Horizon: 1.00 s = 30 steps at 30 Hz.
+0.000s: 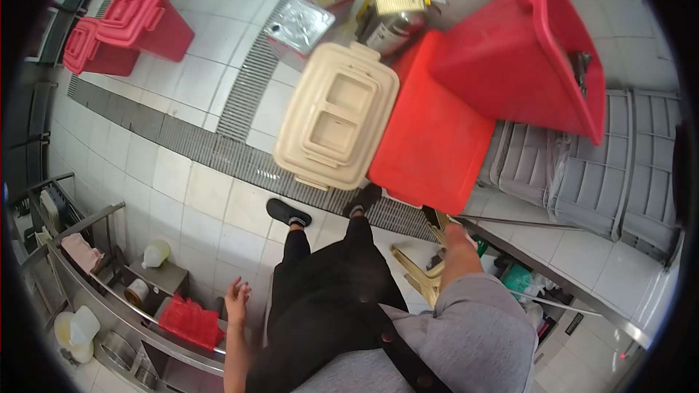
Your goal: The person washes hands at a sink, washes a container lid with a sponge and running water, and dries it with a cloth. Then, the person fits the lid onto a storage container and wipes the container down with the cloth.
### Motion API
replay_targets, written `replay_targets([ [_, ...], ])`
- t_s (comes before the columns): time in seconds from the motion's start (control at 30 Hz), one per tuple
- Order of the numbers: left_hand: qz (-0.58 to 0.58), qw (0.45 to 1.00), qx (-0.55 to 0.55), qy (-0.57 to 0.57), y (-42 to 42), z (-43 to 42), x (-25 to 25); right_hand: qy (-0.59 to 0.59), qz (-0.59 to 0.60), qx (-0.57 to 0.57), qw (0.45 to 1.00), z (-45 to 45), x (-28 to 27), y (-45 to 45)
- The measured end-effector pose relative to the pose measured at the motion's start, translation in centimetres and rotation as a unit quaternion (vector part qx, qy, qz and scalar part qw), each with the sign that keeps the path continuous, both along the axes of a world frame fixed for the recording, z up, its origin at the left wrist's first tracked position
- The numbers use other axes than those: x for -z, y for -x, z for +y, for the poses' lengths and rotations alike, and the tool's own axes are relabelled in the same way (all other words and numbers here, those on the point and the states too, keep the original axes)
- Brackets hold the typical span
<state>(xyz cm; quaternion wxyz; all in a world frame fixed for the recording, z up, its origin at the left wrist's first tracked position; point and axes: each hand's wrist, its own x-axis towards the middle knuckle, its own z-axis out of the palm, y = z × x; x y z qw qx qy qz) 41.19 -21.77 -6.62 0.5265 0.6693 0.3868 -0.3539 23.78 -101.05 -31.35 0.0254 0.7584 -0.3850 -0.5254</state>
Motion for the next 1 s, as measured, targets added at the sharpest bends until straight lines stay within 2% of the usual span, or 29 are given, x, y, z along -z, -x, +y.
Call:
replay_targets([
  [0.03, -0.066, 0.998, -0.020, -0.006, -2.1, 1.1, -1.3, -0.040, 0.055, -0.089, 0.994, 2.0, -5.5, -1.2],
  [0.07, -0.077, 0.997, -0.024, -0.001, -3.6, 2.4, -1.9, -0.034, 0.045, -0.093, 0.994, 4.7, -12.2, -3.8],
  [0.1, -0.089, 0.994, -0.057, 0.006, -4.9, 3.8, -2.3, -0.119, 0.222, -0.229, 0.940, 11.8, -21.1, -11.1],
  [0.13, -0.098, 0.991, -0.090, 0.012, -5.6, 5.3, -2.9, -0.112, 0.213, -0.234, 0.942, 13.2, -21.3, -11.1],
  [0.17, -0.098, 0.990, -0.104, 0.005, -5.8, 7.0, -2.4, -0.088, 0.108, 0.068, 0.988, 15.0, -20.2, -9.7],
  [0.2, -0.112, 0.987, -0.118, 0.001, -5.7, 8.9, -0.9, -0.067, -0.011, 0.358, 0.931, 17.5, -19.2, -9.3],
  [0.23, -0.058, 0.995, -0.075, -0.009, -5.8, 10.8, 0.6, -0.054, -0.123, 0.610, 0.781, 19.8, -17.8, -9.8],
  [0.27, -0.004, 0.999, -0.037, -0.020, -5.9, 12.8, 2.0, -0.076, -0.127, 0.592, 0.792, 22.3, -16.9, -11.6],
  [0.3, 0.000, 0.999, -0.003, -0.050, -6.4, 13.9, 2.8, -0.129, -0.132, 0.406, 0.895, 24.8, -15.9, -13.5],
  [0.33, 0.008, 0.996, 0.029, -0.079, -7.1, 14.4, 3.4, -0.174, -0.136, 0.197, 0.955, 27.0, -15.1, -15.4],
  [0.37, -0.018, 0.996, 0.028, -0.079, -7.8, 15.3, 4.7, -0.205, -0.136, -0.020, 0.969, 28.6, -14.3, -17.0],
  [0.4, -0.044, 0.995, 0.031, -0.078, -8.4, 16.2, 5.4, -0.215, -0.140, -0.046, 0.965, 29.5, -11.8, -18.0],
  [0.47, -0.037, 0.997, -0.037, -0.063, -10.3, 17.2, 5.6, -0.262, -0.177, 0.237, 0.919, 30.3, -5.7, -21.7],
  [0.5, -0.025, 0.996, -0.078, -0.039, -11.4, 18.0, 5.8, -0.212, -0.227, 0.113, 0.944, 32.0, -7.2, -25.0],
  [0.53, -0.033, 0.994, -0.092, -0.041, -12.5, 19.1, 5.9, -0.217, -0.232, 0.099, 0.943, 33.6, -8.7, -28.5],
  [0.6, 0.032, 0.988, -0.139, -0.050, -13.2, 20.9, 6.6, -0.212, -0.237, -0.003, 0.948, 36.1, -11.9, -35.4],
  [0.63, 0.047, 0.987, -0.145, -0.048, -13.5, 22.1, 7.1, -0.261, -0.227, 0.084, 0.934, 37.8, -14.2, -39.5],
  [0.67, 0.048, 0.986, -0.153, -0.047, -13.7, 23.2, 7.3, -0.263, -0.224, 0.075, 0.935, 39.8, -16.1, -43.7],
  [0.73, 0.062, 0.977, -0.198, -0.048, -14.3, 25.3, 7.0, -0.284, -0.288, 0.157, 0.901, 43.0, -18.4, -51.5],
  [0.8, 0.071, 0.964, -0.248, -0.065, -14.7, 27.4, 6.5, -0.345, -0.301, 0.164, 0.874, 43.4, -13.6, -59.0],
  [0.87, 0.078, 0.947, -0.299, -0.083, -15.8, 28.2, 6.2, -0.325, -0.340, 0.172, 0.866, 45.8, -9.4, -67.6],
  [0.93, 0.109, 0.918, -0.371, -0.085, -17.1, 29.4, 5.6, -0.371, -0.329, 0.130, 0.858, 50.4, -9.1, -77.4],
  [1.0, 0.082, 0.909, -0.402, -0.079, -19.1, 29.6, 5.3, -0.424, -0.347, 0.056, 0.835, 56.2, -8.6, -85.4],
])
